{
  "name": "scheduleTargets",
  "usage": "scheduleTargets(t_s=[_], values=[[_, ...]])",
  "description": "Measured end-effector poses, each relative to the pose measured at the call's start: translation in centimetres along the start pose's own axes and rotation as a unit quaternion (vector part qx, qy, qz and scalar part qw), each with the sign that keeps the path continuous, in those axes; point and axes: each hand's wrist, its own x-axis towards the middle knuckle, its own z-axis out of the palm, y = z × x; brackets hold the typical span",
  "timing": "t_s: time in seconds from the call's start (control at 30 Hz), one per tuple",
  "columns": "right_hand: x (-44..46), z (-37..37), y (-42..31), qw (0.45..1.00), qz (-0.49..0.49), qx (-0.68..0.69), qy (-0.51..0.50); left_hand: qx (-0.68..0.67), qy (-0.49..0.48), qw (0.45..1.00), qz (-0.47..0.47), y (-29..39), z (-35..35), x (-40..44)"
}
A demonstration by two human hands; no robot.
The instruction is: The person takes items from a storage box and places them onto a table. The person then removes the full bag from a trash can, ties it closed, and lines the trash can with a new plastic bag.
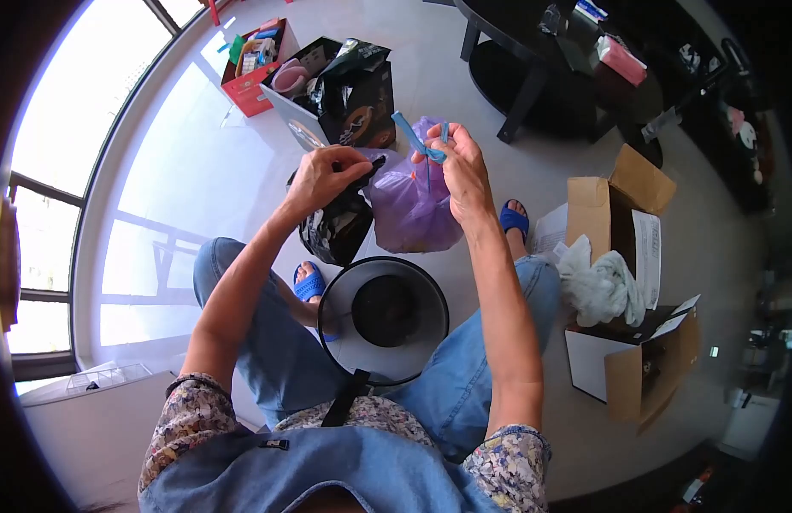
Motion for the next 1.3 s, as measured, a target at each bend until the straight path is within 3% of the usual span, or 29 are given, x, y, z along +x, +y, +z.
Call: scheduleTargets(t_s=[0.03,0.2,0.33,0.4,0.47,0.5,0.63,0.67,0.7,0.83,0.87,0.93,1.03,1.17,1.2,1.27,1.3], values=[[-0.1,0.1,-0.2,1.0,0.003,0.015,-0.009,-0.023,-0.008,0.999,0.033,0.1,0.7,-0.1],[0.0,1.0,0.4,0.998,0.058,0.034,-0.007,-0.073,-0.059,0.996,0.006,2.3,3.5,-0.6],[0.0,1.1,1.3,0.996,0.077,0.044,-0.012,-0.111,-0.044,0.993,0.02,1.1,6.6,-0.5],[0.2,0.7,1.5,0.996,0.083,0.039,-0.004,-0.242,-0.076,0.964,-0.077,0.9,7.2,-0.3],[0.6,-0.2,1.8,0.987,0.142,0.071,0.033,-0.298,-0.116,0.941,-0.109,1.1,6.3,0.1],[0.4,-0.2,1.2,0.984,0.166,0.02,0.055,-0.322,-0.116,0.932,-0.12,1.4,5.7,0.3],[1.1,-2.1,0.4,0.991,0.108,0.048,0.069,-0.403,-0.073,0.905,-0.118,3.0,1.2,1.3],[1.1,-2.0,0.7,0.992,0.11,0.035,0.042,-0.405,-0.05,0.909,-0.081,3.4,-0.2,1.6],[1.0,-1.9,0.9,0.993,0.112,0.022,0.016,-0.393,-0.016,0.913,-0.107,3.8,-1.4,1.6],[1.1,-2.2,0.2,0.996,0.058,0.002,0.074,-0.47,0.006,0.878,-0.088,3.6,-4.7,1.7],[1.0,-2.2,-0.1,0.996,0.057,0.003,0.074,-0.446,0.028,0.889,-0.105,3.8,-5.3,1.7],[0.5,-1.7,-1.3,0.993,-0.059,-0.075,0.072,-0.445,0.07,0.888,-0.093,3.9,-5.6,1.8],[-0.6,0.7,-2.2,0.964,-0.167,-0.206,0.019,-0.426,0.058,0.902,-0.039,3.0,-6.0,1.7],[-0.6,1.3,-1.4,0.947,-0.14,-0.29,0.018,-0.272,-0.007,0.962,0.021,3.8,-4.0,1.2],[-0.5,1.7,-0.6,0.928,-0.237,-0.287,0.011,-0.259,-0.029,0.964,0.047,4.6,-3.2,1.1],[-0.8,2.8,-0.2,0.944,-0.217,-0.246,-0.028,-0.226,-0.079,0.97,0.052,5.7,-2.2,0.9],[-0.6,2.8,0.3,0.947,-0.213,-0.232,-0.06,-0.191,-0.047,0.975,0.102,5.4,-1.4,1.3]])
